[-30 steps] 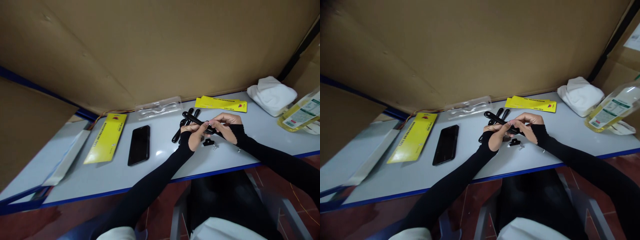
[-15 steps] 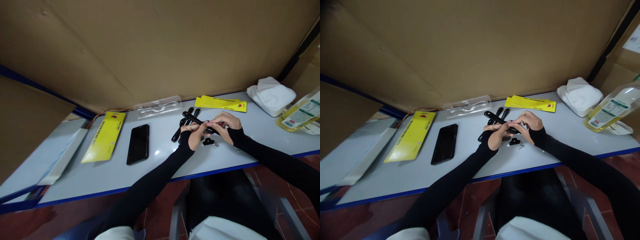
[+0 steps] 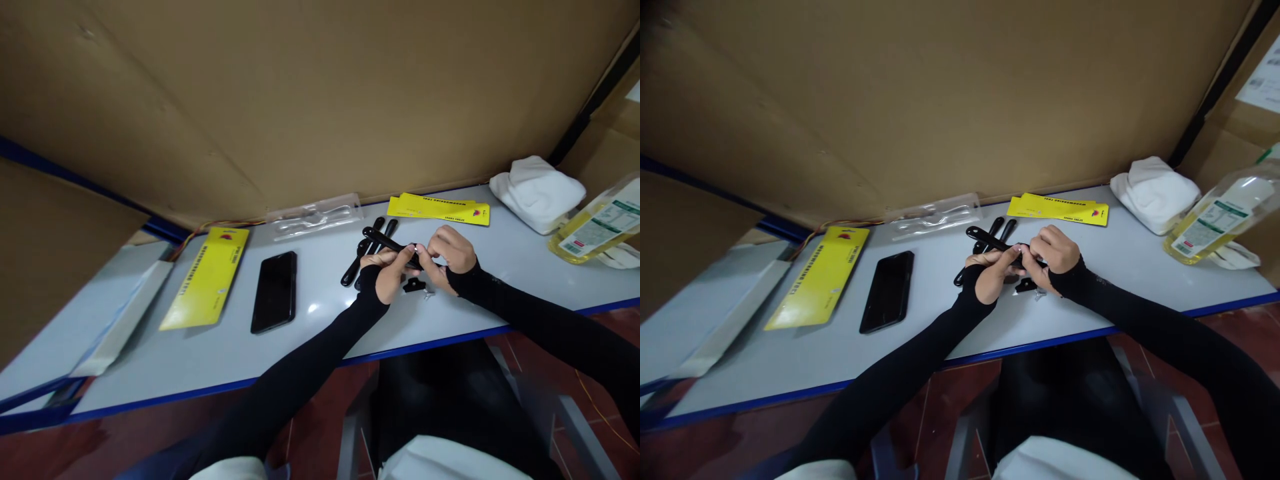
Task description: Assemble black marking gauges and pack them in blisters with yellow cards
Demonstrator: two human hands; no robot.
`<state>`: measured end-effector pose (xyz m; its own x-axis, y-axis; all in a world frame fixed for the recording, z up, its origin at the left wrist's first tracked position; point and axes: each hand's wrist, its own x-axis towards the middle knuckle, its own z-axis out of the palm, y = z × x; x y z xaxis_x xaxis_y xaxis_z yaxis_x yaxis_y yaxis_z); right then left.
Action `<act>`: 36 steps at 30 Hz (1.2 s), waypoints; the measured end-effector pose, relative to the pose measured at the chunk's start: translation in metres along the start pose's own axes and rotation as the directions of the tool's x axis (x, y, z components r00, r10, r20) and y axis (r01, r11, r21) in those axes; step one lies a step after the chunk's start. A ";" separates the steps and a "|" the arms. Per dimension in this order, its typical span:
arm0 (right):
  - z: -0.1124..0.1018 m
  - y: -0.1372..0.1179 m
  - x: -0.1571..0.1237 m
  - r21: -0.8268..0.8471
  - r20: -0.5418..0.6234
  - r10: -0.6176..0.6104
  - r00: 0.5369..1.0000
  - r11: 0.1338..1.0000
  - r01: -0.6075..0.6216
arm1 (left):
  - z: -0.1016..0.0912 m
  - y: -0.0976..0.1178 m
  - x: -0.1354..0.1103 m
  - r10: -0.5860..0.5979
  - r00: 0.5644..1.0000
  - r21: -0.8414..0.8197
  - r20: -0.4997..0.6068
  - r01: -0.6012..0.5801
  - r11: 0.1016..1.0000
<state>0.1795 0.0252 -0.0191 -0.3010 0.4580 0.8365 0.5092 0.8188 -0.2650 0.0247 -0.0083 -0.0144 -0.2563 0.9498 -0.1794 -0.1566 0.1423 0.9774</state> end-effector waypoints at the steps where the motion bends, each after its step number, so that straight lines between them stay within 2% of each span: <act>1: -0.001 -0.001 0.001 0.025 0.008 -0.003 1.000 1.000 0.003 | 0.000 0.001 0.000 -0.007 1.000 0.003 0.002 0.007 1.000; 6: -0.002 0.000 0.000 0.141 0.003 0.078 0.997 0.987 -0.077 | 0.000 0.003 0.001 -0.042 0.999 -0.007 0.028 0.043 0.999; 10: -0.010 -0.001 -0.002 0.153 0.002 0.134 0.991 0.979 -0.133 | -0.001 0.003 0.004 -0.061 0.998 -0.052 0.009 0.061 0.997; 14: -0.015 -0.002 -0.001 0.078 -0.007 0.008 1.000 0.997 -0.008 | -0.004 0.000 0.012 -0.043 0.999 -0.119 -0.025 0.040 0.992; 17: -0.013 -0.003 -0.001 0.102 0.002 -0.091 0.996 0.991 0.090 | -0.006 -0.002 0.016 -0.019 0.999 -0.124 -0.032 0.015 0.992; 20: -0.011 -0.004 -0.002 0.131 0.041 -0.058 0.997 0.990 0.052 | -0.007 -0.001 0.013 -0.008 1.000 -0.091 -0.021 0.006 0.996; 23: -0.013 -0.003 -0.002 0.090 0.062 -0.002 0.998 0.996 -0.003 | -0.006 0.000 0.010 -0.017 1.000 -0.054 -0.011 0.016 0.998; 29: -0.014 0.007 -0.001 0.088 0.045 -0.086 0.995 0.993 0.082 | -0.007 -0.001 0.011 -0.034 0.999 -0.057 -0.001 0.034 0.998; 32: -0.014 0.005 0.000 0.086 0.018 -0.060 0.998 0.995 0.058 | -0.008 -0.002 0.013 -0.005 1.000 -0.084 0.000 0.005 0.996; 36: -0.018 -0.002 0.003 0.100 0.074 -0.075 0.994 0.993 0.068 | -0.008 -0.005 0.014 0.007 1.000 -0.097 -0.003 -0.008 0.995</act>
<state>0.1921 0.0189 -0.0076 -0.3970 0.4193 0.8165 0.4041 0.8786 -0.2547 0.0146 0.0022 -0.0223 -0.2604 0.9499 -0.1726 -0.2462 0.1075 0.9632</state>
